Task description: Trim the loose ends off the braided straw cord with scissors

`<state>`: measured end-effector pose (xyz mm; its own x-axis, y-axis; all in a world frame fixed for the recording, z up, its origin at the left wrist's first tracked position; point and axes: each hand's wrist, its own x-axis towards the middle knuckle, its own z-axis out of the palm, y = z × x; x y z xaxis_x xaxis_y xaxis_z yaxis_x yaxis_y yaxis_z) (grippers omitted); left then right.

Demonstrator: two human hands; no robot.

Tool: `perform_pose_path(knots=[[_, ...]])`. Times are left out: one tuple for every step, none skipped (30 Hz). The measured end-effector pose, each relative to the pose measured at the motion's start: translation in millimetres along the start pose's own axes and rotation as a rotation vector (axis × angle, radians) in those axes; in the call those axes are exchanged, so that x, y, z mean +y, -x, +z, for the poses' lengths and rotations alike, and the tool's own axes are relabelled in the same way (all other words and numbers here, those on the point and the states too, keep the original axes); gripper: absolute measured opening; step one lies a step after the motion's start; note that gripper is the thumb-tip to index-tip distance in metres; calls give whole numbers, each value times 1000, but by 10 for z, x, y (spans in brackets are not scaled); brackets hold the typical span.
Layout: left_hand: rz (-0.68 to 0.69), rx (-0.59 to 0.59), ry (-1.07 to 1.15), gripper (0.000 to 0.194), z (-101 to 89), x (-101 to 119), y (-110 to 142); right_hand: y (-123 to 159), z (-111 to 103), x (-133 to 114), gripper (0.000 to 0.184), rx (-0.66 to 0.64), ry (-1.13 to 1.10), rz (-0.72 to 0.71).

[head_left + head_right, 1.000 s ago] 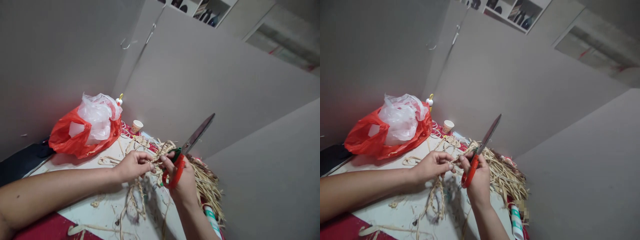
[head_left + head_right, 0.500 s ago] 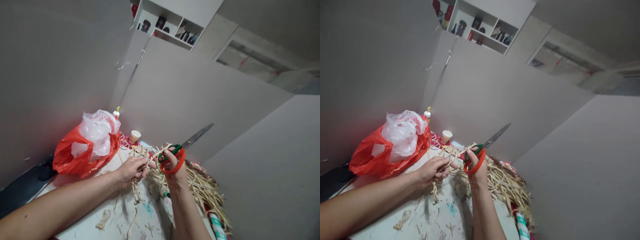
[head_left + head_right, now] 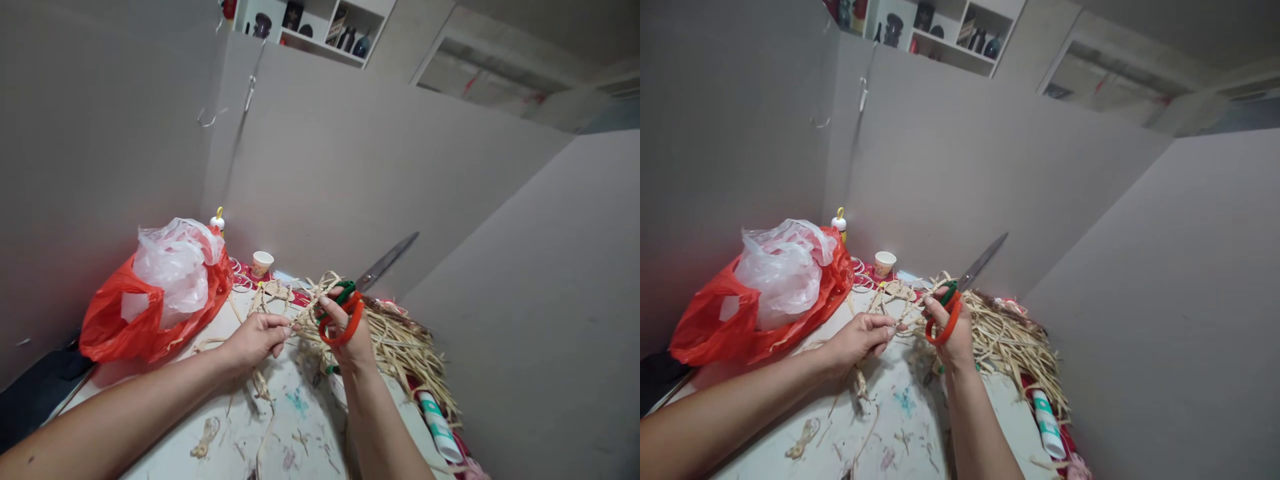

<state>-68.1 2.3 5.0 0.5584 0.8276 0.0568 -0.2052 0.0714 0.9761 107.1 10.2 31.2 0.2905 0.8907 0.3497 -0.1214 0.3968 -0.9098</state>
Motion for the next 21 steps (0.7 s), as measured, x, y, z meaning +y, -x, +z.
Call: perform_pose_path(knots=[[24, 17, -20, 46, 9, -28, -2, 5, -4, -6, 31, 5, 25, -12], [47, 27, -42, 44, 17, -66, -6, 9, -7, -7, 32, 8, 45, -20], [68, 34, -64, 43, 23, -111, -13, 11, -9, -1, 32, 10, 64, -26], [83, 34, -84, 41, 28, -160, -20, 12, -10, 10, 32, 10, 76, -27], [94, 34, -104, 40, 32, -208, -26, 10, -10, 25, 33, 8, 80, -22], [101, 39, -122, 39, 34, -249, -31, 6, -11, 45, 33, 3, 83, -13], [107, 49, -136, 38, 34, -280, -35, -1, -13, 65, 34, -3, 87, -4], [118, 66, -147, 37, 31, -298, -37, -11, -18, 86, 34, -7, 90, 4], [128, 89, -152, 35, 26, -301, -39, -23, -26, 104, 34, -9, 92, 8], [133, 113, -153, 34, 20, -291, -40, -36, -37, 119, 34, -8, 93, 9], [134, 136, -150, 33, 13, -272, -41, -49, -50, 131, 34, -4, 93, 6], [130, 155, -145, 33, 7, -247, -42, -61, -63, 138, 34, 1, 92, 0], [119, 164, -142, 33, 2, -222, -43, -71, -76, 143, 34, 5, 91, -7], [108, 164, -142, 33, 0, -200, -44, -78, -86, 145, 34, 7, 93, -13], [100, 156, -147, 32, -1, -184, -43, -84, -92, 146, 34, 6, 96, -19], [96, 149, -154, 32, -1, -177, -42, -87, -95, 147, 33, 2, 103, -24], [90, 150, -160, 32, 1, -178, -38, -88, -94, 147, 33, -5, 112, -28], [76, 156, -163, 33, 3, -184, -33, -88, -92, 148, 33, -12, 121, -30], [55, 168, -161, 36, 4, -193, -26, -86, -88, 147, 33, -18, 132, -32], [31, 180, -152, 40, 4, -203, -18, -82, -85, 146, 33, -24, 142, -32], [11, 188, -140, 45, 3, -211, -10, -76, -81, 144, 34, -29, 152, -31]])
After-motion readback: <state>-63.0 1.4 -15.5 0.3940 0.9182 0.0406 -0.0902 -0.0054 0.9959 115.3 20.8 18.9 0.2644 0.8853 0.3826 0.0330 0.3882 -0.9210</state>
